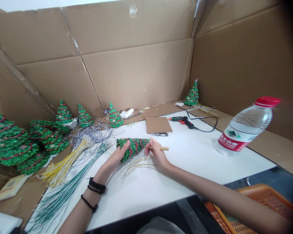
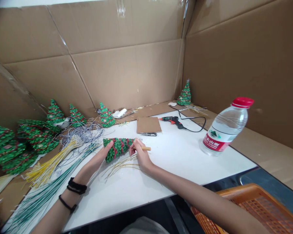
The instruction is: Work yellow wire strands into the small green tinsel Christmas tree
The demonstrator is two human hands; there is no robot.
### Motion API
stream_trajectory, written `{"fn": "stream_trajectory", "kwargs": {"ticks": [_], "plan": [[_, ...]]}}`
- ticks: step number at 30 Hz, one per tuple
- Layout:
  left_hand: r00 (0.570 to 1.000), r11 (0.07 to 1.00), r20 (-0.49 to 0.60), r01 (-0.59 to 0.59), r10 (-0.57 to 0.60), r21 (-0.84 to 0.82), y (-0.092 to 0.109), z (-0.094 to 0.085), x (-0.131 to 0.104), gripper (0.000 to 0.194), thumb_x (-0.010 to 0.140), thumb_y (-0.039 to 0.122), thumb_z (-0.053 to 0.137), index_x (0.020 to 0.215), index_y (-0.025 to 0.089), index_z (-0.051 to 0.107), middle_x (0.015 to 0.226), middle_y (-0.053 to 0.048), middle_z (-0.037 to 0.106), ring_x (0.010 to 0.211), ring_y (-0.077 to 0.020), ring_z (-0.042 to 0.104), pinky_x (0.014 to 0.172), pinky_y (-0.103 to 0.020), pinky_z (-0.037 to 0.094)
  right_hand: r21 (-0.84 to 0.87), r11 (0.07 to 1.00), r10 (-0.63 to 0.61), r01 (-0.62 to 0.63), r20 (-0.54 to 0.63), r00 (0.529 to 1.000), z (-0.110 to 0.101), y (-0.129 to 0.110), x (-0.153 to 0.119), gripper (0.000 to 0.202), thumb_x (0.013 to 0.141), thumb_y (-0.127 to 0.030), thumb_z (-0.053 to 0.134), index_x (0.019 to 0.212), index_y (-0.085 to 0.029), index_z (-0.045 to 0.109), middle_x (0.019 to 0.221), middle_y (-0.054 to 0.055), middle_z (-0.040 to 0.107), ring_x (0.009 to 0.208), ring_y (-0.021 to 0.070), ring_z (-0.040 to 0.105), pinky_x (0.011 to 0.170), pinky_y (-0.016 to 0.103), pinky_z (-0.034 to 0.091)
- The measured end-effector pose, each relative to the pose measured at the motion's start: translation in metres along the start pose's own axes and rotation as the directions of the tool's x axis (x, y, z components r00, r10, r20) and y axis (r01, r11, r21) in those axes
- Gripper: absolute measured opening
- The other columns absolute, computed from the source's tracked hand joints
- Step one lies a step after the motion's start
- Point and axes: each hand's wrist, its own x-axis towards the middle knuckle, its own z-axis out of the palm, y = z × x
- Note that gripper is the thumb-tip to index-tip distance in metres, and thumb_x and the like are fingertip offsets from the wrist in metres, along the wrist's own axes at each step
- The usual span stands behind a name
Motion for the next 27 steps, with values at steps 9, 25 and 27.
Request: {"fn": "stream_trajectory", "kwargs": {"ticks": [9, 25, 27], "plan": [[1.000, 1.000, 0.011, 0.022, -0.022, 0.021, 0.007, 0.002, -0.004, 0.067, 0.075, 0.065, 0.050, 0.120, 0.016, 0.055, 0.131, -0.009, 0.053, 0.125, -0.0261, 0.044, 0.109, -0.036, 0.028, -0.047, 0.999, -0.004, 0.005, 0.019, 1.000, 0.002, -0.008, 0.003, 0.033, 0.084, -0.043, 0.045, 0.060, -0.021, 0.045, 0.047, -0.003, 0.050, 0.051, 0.0132, 0.045, 0.056, 0.026, 0.034], [0.999, 0.999, 0.036, 0.031, -0.030, -0.015, 0.006, 0.002, -0.002, 0.065, 0.074, 0.065, 0.051, 0.119, 0.019, 0.056, 0.131, -0.007, 0.053, 0.124, -0.0259, 0.045, 0.107, -0.036, 0.031, -0.067, 0.997, 0.045, -0.043, 0.028, 0.999, 0.000, -0.016, 0.018, 0.031, 0.079, -0.042, 0.047, 0.057, -0.021, 0.045, 0.041, -0.005, 0.045, 0.041, 0.0109, 0.044, 0.047, 0.024, 0.033], [0.999, 0.999, 0.037, 0.026, -0.025, -0.019, 0.007, 0.003, -0.003, 0.065, 0.074, 0.064, 0.051, 0.119, 0.018, 0.057, 0.129, -0.008, 0.055, 0.122, -0.0260, 0.047, 0.107, -0.036, 0.031, -0.091, 0.996, 0.020, -0.016, 0.039, 0.999, 0.001, -0.015, 0.017, 0.031, 0.079, -0.042, 0.046, 0.056, -0.021, 0.045, 0.040, -0.005, 0.044, 0.041, 0.0108, 0.043, 0.047, 0.024, 0.032]]}}
